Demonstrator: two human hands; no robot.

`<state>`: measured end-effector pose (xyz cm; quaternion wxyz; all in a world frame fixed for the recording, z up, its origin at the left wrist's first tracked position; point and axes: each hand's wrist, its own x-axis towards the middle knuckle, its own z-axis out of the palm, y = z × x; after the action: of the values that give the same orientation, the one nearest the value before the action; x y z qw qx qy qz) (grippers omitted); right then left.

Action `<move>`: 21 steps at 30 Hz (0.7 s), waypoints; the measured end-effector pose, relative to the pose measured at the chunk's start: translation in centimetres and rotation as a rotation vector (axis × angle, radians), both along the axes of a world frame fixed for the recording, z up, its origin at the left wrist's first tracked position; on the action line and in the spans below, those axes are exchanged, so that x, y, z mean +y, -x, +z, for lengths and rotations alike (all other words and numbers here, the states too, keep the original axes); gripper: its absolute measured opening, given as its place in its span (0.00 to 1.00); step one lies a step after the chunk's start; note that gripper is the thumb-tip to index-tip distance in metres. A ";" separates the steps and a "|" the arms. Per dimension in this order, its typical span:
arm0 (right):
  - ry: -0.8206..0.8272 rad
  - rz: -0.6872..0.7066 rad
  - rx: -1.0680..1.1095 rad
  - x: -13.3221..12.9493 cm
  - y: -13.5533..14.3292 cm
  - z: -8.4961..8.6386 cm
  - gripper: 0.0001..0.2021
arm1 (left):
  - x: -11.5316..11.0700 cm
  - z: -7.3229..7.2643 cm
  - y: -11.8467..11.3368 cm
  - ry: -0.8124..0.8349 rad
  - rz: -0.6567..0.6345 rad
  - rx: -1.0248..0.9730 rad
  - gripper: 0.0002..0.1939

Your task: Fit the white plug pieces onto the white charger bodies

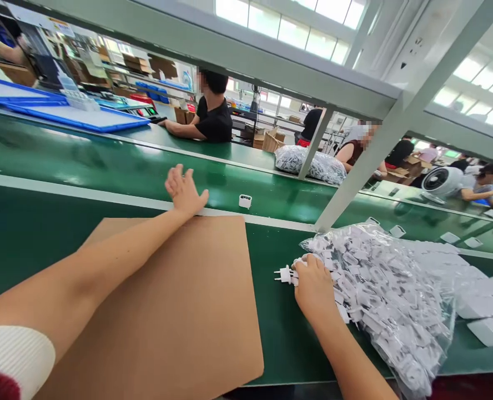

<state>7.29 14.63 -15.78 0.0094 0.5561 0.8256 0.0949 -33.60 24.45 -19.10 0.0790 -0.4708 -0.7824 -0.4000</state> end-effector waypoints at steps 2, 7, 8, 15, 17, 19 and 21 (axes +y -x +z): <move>-0.006 0.038 -0.028 1.0 1.3 1.2 0.19 | 0.5 -0.2 -1.9 0.035 -0.140 0.050 0.38; -0.045 0.097 0.246 2.8 4.0 1.6 0.18 | 3.6 -1.2 -5.2 0.159 -0.344 0.059 0.39; -0.041 0.152 0.372 2.9 4.4 1.2 0.17 | 4.2 -1.3 -5.5 0.181 -0.367 0.050 0.38; 0.133 0.387 0.821 3.1 5.3 -3.1 0.12 | 6.6 -1.5 -6.5 0.240 -0.420 -0.064 0.20; 0.137 0.373 0.873 3.3 5.0 -3.4 0.10 | 6.4 -1.0 -6.5 0.225 -0.404 -0.096 0.18; 0.146 0.345 0.955 3.5 4.9 -3.1 0.11 | 5.5 -0.3 -6.7 0.196 -0.407 -0.110 0.17; 0.179 0.288 1.067 3.5 4.9 -2.7 0.12 | 3.7 0.5 -7.4 0.163 -0.453 -0.111 0.14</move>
<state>2.37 18.15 -18.48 -0.3756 0.4057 0.7883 -0.2701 -26.24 28.10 -18.64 -0.0938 -0.6163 -0.6897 -0.3684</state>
